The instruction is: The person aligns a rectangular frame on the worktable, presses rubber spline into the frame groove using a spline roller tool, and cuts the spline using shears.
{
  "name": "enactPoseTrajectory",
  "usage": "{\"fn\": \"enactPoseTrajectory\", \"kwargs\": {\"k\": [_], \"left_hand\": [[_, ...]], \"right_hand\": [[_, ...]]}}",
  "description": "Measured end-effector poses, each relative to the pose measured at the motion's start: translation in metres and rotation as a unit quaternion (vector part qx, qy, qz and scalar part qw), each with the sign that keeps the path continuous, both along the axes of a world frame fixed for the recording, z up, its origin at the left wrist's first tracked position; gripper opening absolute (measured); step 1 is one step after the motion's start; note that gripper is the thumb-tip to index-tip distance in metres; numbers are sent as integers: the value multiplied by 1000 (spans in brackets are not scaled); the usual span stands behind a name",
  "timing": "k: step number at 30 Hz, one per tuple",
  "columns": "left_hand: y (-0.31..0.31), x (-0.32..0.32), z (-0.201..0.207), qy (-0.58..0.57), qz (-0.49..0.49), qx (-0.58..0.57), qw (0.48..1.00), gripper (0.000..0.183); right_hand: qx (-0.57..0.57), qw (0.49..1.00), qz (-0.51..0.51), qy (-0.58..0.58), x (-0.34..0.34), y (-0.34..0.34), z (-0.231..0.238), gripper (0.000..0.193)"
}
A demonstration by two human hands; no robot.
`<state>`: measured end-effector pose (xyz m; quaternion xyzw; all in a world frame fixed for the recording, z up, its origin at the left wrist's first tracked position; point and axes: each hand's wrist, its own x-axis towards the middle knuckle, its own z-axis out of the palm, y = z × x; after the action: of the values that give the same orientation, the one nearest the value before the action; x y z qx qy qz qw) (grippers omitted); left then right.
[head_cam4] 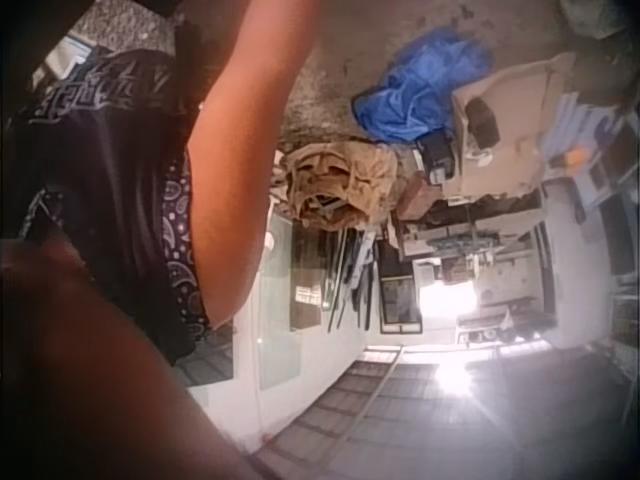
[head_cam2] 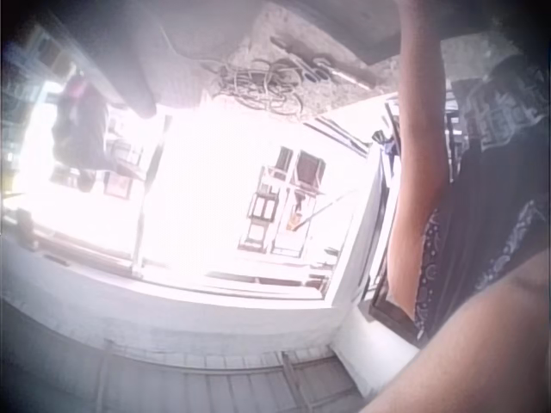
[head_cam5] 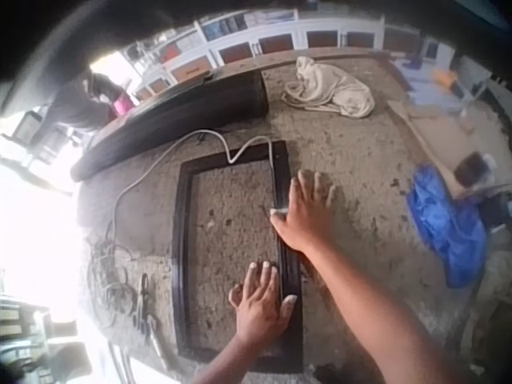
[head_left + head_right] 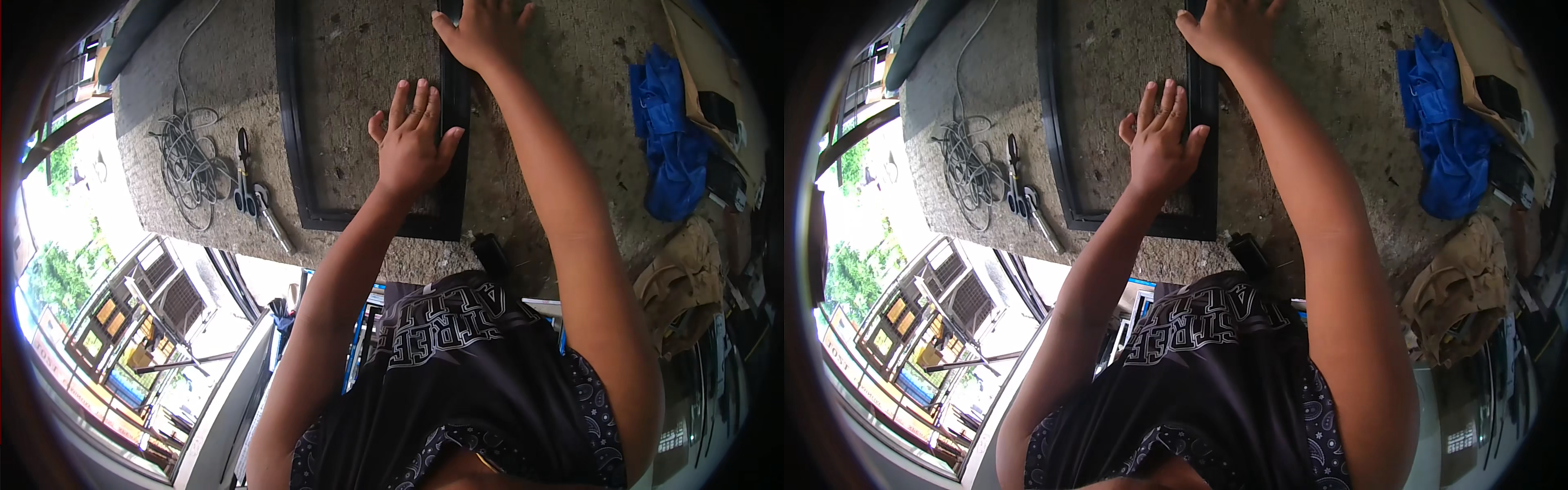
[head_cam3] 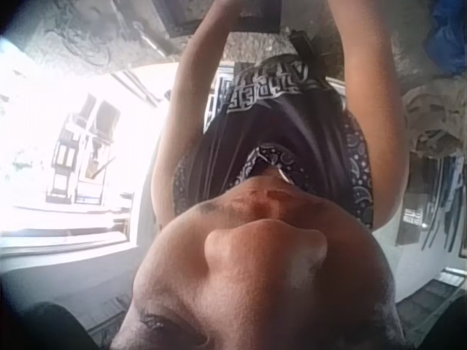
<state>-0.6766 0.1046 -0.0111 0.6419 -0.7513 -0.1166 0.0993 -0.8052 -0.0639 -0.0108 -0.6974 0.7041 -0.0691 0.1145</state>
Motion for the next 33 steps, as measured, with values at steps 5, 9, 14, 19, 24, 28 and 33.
{"fn": "enactPoseTrajectory", "kwargs": {"k": [5, 9, 14, 19, 24, 28, 33], "left_hand": [[1, 5, 1, -5, -6, 31, 999, 69], [4, 18, 3, 9, -41, 66, 997, 81], [9, 15, -2, -39, -67, 49, 996, 93], [8, 12, -5, -82, -89, 51, 991, 97], [10, 15, 3, -93, -89, 66, 989, 98], [17, 41, 27, 4, -39, 70, 997, 94], [68, 149, 65, 54, 219, -38, 973, 67]], "right_hand": [[16, 1000, -2, 1, 1, 1, 0, 86], [-7, 1000, -15, -12, 0, 3, -14, 85], [-31, 1000, 0, 2, 0, 5, 7, 82], [-9, 1000, -8, 8, -2, 2, 3, 82], [-18, 1000, -5, 12, 2, 8, 4, 82], [-2, 1000, -1, 17, 3, 3, -4, 83], [3, 1000, -14, 26, -4, 3, -2, 84]]}}
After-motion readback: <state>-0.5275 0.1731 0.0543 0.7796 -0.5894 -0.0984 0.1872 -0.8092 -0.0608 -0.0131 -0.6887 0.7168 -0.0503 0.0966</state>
